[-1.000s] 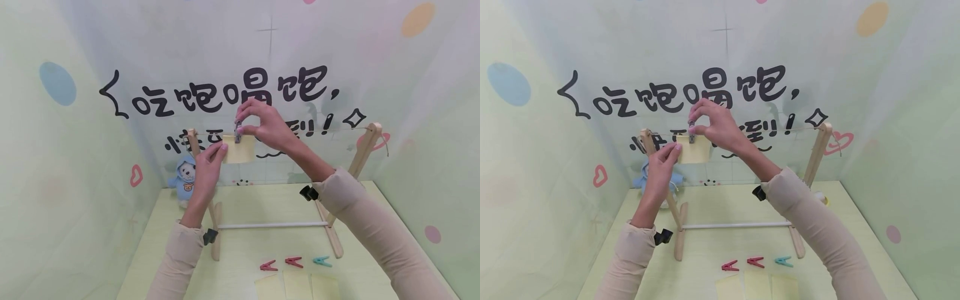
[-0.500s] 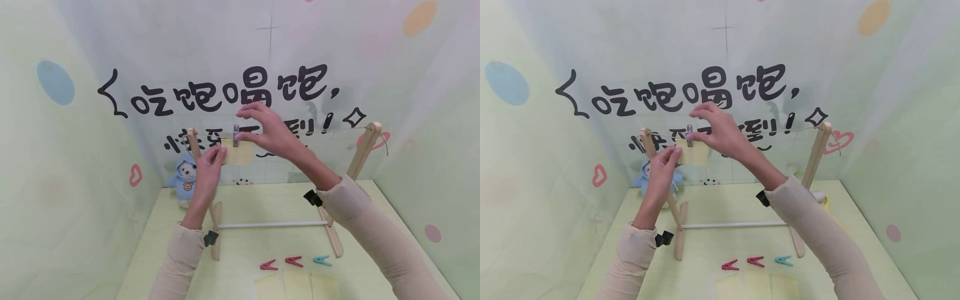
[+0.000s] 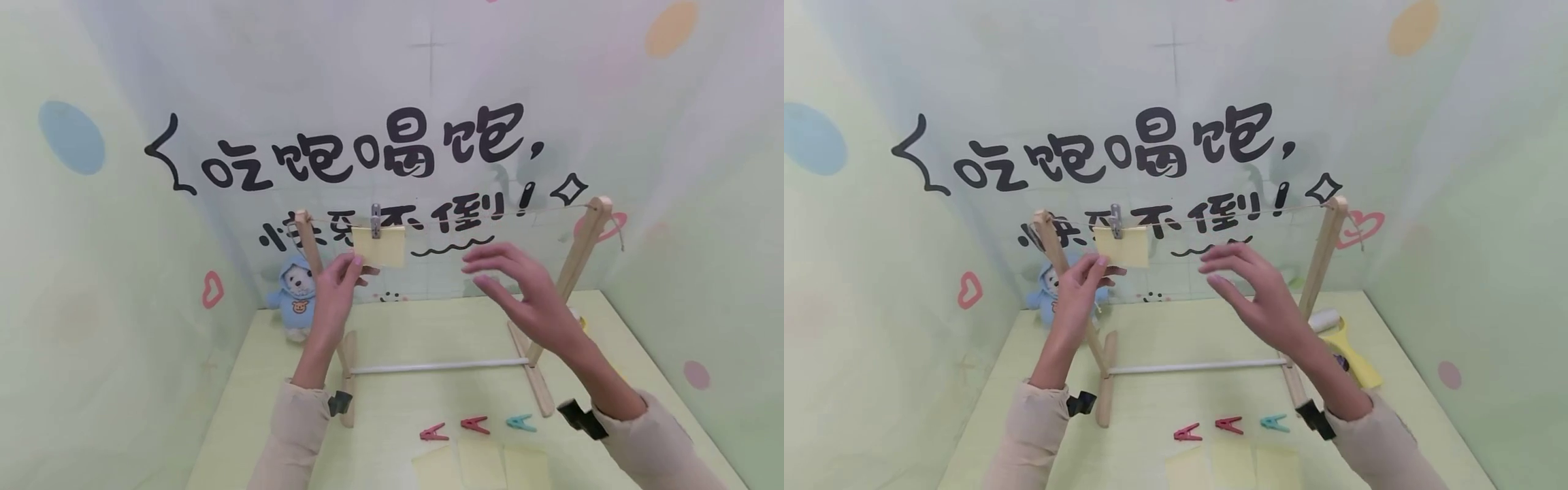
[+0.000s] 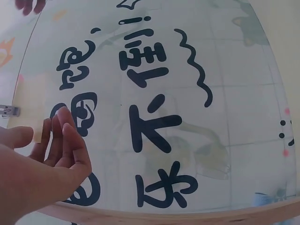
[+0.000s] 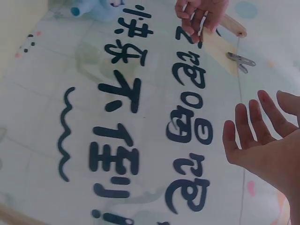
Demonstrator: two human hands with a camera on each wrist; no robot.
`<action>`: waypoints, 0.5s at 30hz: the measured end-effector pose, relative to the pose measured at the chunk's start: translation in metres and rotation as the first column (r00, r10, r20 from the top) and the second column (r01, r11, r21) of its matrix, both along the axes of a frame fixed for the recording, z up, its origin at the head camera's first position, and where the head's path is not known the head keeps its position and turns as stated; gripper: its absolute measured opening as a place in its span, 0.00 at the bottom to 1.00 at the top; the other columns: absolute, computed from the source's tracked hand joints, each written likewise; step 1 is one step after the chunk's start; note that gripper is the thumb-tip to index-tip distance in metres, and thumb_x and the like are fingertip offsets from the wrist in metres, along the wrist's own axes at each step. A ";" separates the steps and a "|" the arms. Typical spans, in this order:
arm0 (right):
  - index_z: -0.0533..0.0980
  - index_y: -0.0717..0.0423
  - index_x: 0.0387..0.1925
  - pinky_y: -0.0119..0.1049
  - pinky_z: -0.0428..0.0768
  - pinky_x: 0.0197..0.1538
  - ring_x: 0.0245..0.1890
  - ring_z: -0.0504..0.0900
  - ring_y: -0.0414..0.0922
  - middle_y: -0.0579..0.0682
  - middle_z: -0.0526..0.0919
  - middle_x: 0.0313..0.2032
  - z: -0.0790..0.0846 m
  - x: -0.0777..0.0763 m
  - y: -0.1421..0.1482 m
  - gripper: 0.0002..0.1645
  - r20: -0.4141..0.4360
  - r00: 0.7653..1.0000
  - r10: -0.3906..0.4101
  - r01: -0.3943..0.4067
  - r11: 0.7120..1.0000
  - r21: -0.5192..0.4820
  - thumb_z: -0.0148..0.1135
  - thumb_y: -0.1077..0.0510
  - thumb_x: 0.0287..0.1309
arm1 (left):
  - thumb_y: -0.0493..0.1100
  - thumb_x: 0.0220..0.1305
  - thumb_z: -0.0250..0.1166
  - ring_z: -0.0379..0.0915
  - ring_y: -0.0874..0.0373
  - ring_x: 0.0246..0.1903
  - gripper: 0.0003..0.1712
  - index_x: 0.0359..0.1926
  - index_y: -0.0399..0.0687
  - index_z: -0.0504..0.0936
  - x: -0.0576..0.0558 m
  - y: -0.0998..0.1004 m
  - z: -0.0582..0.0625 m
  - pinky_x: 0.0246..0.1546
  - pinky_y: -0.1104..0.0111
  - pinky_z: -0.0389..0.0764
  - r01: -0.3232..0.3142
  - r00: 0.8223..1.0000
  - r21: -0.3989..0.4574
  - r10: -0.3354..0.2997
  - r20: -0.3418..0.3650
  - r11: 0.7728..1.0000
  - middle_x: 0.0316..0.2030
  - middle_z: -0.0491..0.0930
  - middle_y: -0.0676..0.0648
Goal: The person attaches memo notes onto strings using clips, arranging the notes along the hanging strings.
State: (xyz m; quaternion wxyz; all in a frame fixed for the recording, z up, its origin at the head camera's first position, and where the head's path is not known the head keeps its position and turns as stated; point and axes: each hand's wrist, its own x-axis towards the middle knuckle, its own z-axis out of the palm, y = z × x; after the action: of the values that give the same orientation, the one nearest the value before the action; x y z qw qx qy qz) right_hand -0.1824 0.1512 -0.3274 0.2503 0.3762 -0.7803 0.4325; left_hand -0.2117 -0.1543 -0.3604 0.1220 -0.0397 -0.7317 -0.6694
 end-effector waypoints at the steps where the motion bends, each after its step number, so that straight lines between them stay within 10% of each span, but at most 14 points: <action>1: 0.87 0.60 0.54 0.24 0.70 0.71 0.65 0.79 0.36 0.56 0.87 0.57 -0.009 0.003 0.007 0.18 0.023 1.000 -0.007 0.007 1.000 0.002 0.66 0.75 0.67 | 0.44 0.88 0.57 0.84 0.59 0.43 0.16 0.56 0.37 0.84 0.000 0.000 -0.004 0.55 0.65 0.82 0.014 1.000 0.009 -0.014 -0.017 1.000 0.50 0.91 0.37; 8: 0.85 0.60 0.54 0.22 0.77 0.65 0.60 0.83 0.32 0.55 0.89 0.53 -0.074 0.021 0.030 0.18 0.249 0.968 0.047 -0.013 0.991 -0.135 0.57 0.76 0.75 | 0.44 0.89 0.53 0.86 0.63 0.42 0.19 0.54 0.33 0.85 0.009 -0.003 -0.050 0.46 0.72 0.84 -0.008 0.991 0.006 0.009 -0.132 1.000 0.49 0.89 0.37; 15: 0.87 0.54 0.49 0.22 0.79 0.60 0.54 0.85 0.32 0.52 0.90 0.48 -0.133 0.038 0.034 0.16 0.350 0.937 0.017 0.026 0.993 -0.118 0.57 0.74 0.77 | 0.39 0.81 0.64 0.81 0.65 0.36 0.09 0.45 0.42 0.91 0.061 0.006 -0.156 0.40 0.74 0.80 -0.003 0.998 -0.202 0.014 0.054 0.979 0.39 0.91 0.43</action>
State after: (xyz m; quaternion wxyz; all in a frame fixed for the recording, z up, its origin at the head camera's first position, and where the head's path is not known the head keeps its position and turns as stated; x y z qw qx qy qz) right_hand -0.1446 0.1853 -0.4603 0.1308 0.2756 -0.7855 0.5384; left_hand -0.1505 -0.1480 -0.5163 0.1000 -0.0305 -0.7990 -0.5921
